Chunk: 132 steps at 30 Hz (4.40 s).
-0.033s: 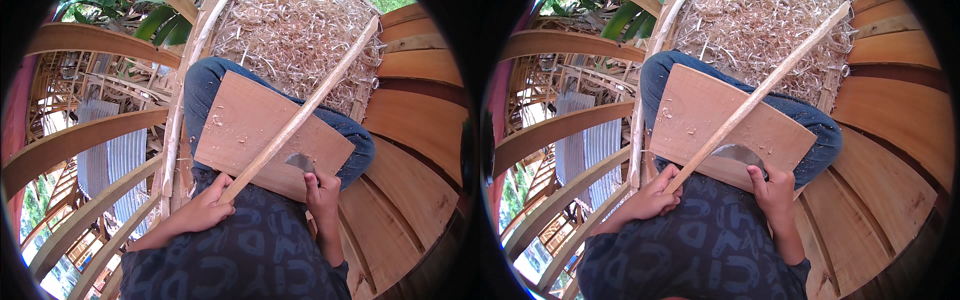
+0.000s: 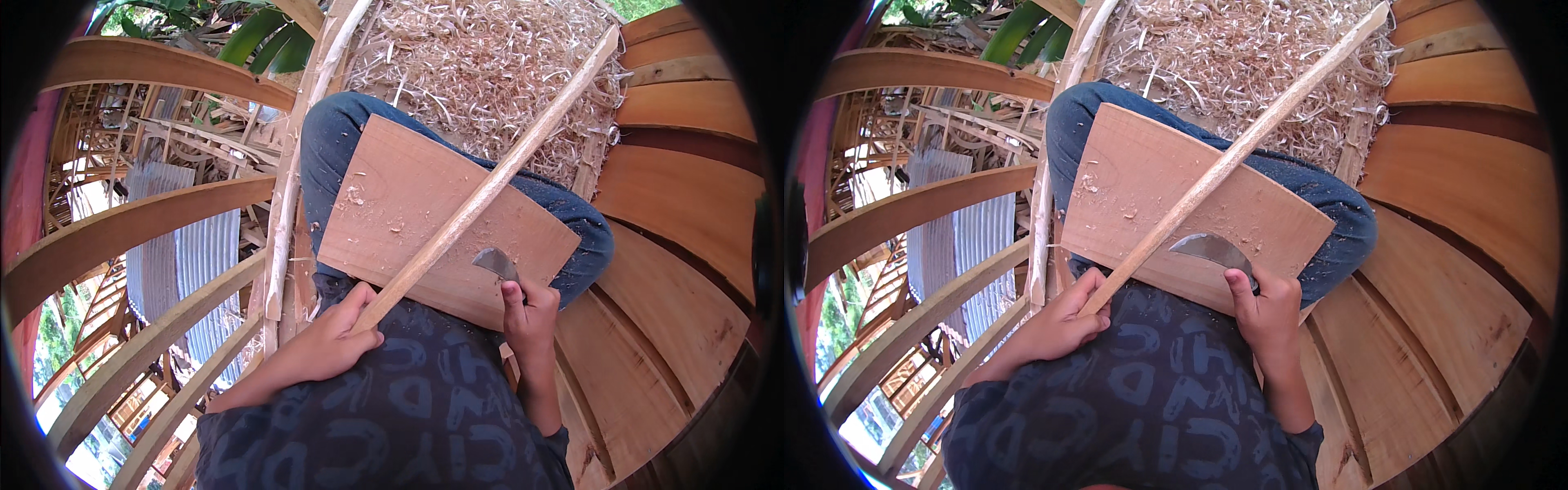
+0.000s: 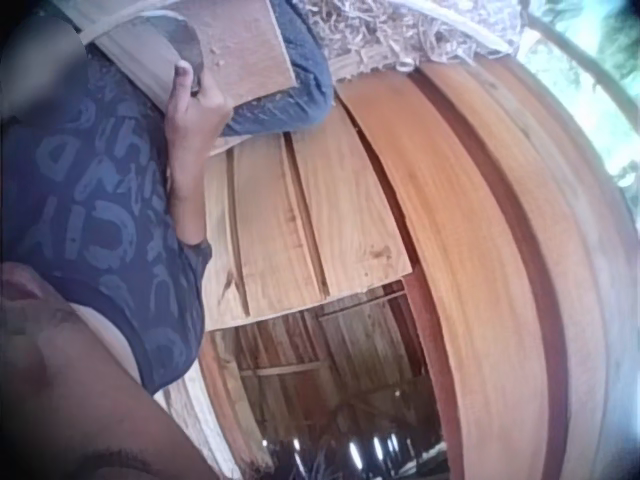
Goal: The person sits cross-legged and uses a curved knife to shave and shape a long wooden stick held against a flat board on their lap. Wood shavings accumulate on the board and surrounding area as the person repeatedly scrapes the stick's surface.
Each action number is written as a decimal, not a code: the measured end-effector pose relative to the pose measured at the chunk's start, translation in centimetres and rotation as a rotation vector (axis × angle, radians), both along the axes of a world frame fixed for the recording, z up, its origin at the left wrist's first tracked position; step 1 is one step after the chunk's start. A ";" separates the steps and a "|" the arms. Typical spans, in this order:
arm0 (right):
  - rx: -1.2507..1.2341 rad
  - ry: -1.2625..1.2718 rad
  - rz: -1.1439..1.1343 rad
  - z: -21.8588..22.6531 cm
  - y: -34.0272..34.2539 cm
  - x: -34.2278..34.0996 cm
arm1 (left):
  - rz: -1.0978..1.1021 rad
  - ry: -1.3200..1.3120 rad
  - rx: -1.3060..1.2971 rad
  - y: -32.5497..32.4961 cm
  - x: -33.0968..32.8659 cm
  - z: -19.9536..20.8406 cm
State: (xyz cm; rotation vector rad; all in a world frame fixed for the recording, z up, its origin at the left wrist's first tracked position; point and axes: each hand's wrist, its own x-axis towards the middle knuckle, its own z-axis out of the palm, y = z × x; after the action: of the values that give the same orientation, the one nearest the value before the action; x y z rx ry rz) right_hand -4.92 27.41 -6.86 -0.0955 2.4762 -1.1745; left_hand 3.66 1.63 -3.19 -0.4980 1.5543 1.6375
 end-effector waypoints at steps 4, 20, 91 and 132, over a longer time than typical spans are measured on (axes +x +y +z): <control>-0.023 -0.001 -0.018 -0.2 0.4 -0.2 | 0.079 -0.130 0.169 -0.9 -0.9 1.2; 0.234 0.184 0.345 1.7 -1.7 1.9 | -0.153 0.145 -0.057 2.5 -0.8 1.0; 0.200 0.158 -0.017 2.0 2.4 -1.2 | -0.157 -0.052 0.061 2.9 -2.2 1.2; 0.033 0.252 0.374 1.1 -2.1 1.5 | -0.060 -0.149 0.223 3.0 -2.4 2.4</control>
State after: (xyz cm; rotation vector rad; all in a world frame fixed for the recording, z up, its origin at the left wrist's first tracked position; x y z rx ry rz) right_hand -3.42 25.31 -5.73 -0.7041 2.5349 -1.0101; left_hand 1.29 4.67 -0.80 -0.4390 1.2493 1.6640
